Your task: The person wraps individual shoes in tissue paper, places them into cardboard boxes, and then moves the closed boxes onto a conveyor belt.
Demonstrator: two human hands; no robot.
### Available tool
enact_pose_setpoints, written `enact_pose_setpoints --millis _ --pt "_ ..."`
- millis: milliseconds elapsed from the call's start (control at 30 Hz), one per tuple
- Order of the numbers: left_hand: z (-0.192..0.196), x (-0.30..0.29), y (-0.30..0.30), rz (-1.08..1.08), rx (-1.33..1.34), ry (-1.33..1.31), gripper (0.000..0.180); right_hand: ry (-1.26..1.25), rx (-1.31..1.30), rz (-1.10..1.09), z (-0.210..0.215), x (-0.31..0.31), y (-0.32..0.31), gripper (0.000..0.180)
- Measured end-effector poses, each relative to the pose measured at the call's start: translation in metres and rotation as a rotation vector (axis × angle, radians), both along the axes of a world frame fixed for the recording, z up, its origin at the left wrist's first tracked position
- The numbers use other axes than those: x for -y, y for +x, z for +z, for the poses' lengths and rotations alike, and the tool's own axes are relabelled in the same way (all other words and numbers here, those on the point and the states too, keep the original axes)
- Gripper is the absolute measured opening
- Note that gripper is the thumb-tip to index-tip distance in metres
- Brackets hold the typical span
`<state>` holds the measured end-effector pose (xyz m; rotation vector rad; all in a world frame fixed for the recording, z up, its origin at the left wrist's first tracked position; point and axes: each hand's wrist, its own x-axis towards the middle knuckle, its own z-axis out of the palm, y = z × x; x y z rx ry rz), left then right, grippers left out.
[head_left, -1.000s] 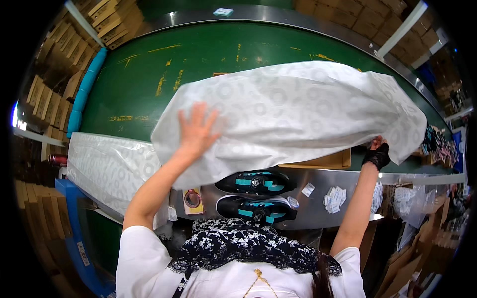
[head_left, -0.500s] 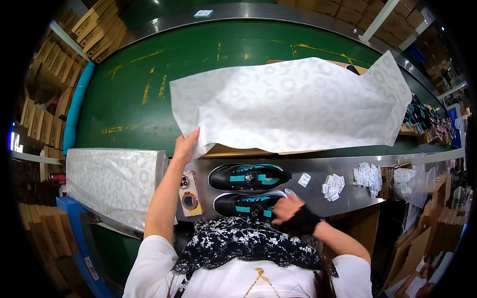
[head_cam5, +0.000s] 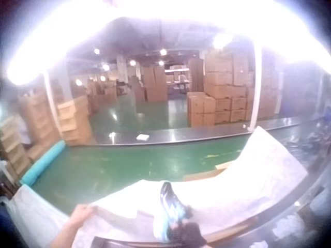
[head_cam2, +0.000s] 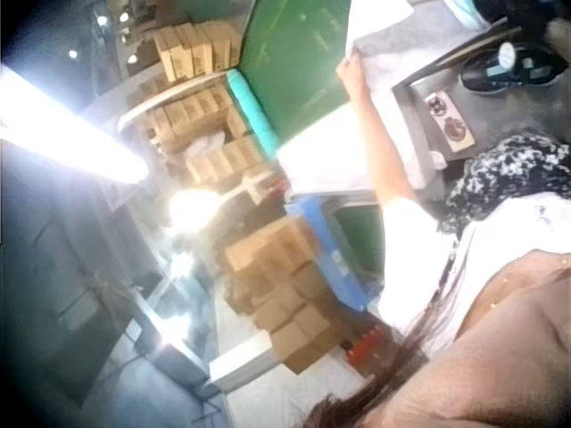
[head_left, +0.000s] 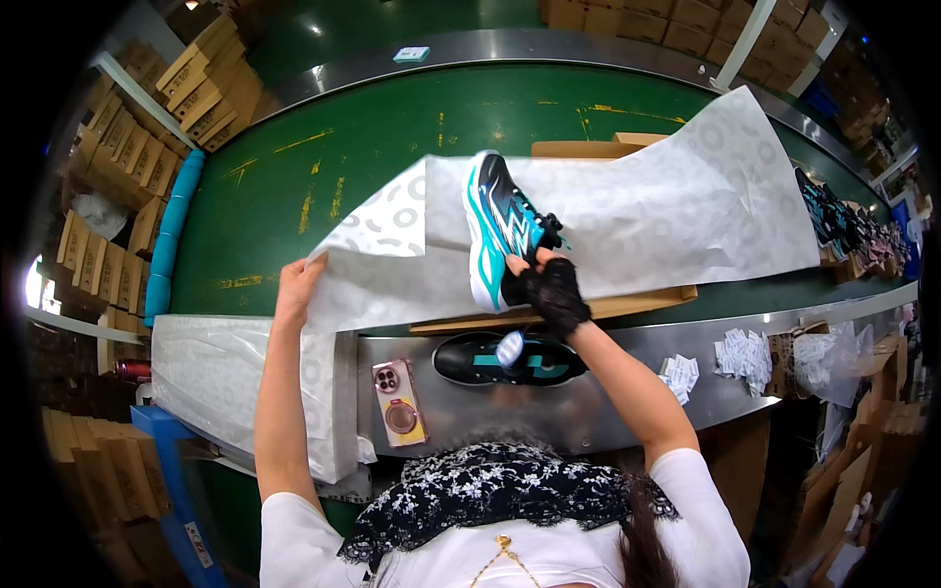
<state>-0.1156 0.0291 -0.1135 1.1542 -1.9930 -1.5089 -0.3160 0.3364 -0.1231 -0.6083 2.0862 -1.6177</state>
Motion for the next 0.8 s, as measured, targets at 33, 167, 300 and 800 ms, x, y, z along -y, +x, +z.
enact_pose_setpoints --millis 33,167,300,800 --pt "0.014 -0.003 -0.002 -0.027 -0.005 0.038 0.028 0.051 -0.117 -0.063 -0.031 0.017 -0.006 0.032" --pt "0.068 -0.053 -0.026 -0.192 -0.247 0.435 0.035 0.141 -0.126 0.071 -0.08 0.069 0.012 0.035" --pt "0.057 -0.11 -0.066 -0.574 -0.5 0.601 0.052 0.116 -0.23 0.599 -0.108 0.072 0.012 0.044" --pt "-0.107 -0.141 -0.134 -0.684 0.723 -1.097 0.071 0.228 -0.954 0.345 -0.051 -0.129 0.057 0.029"
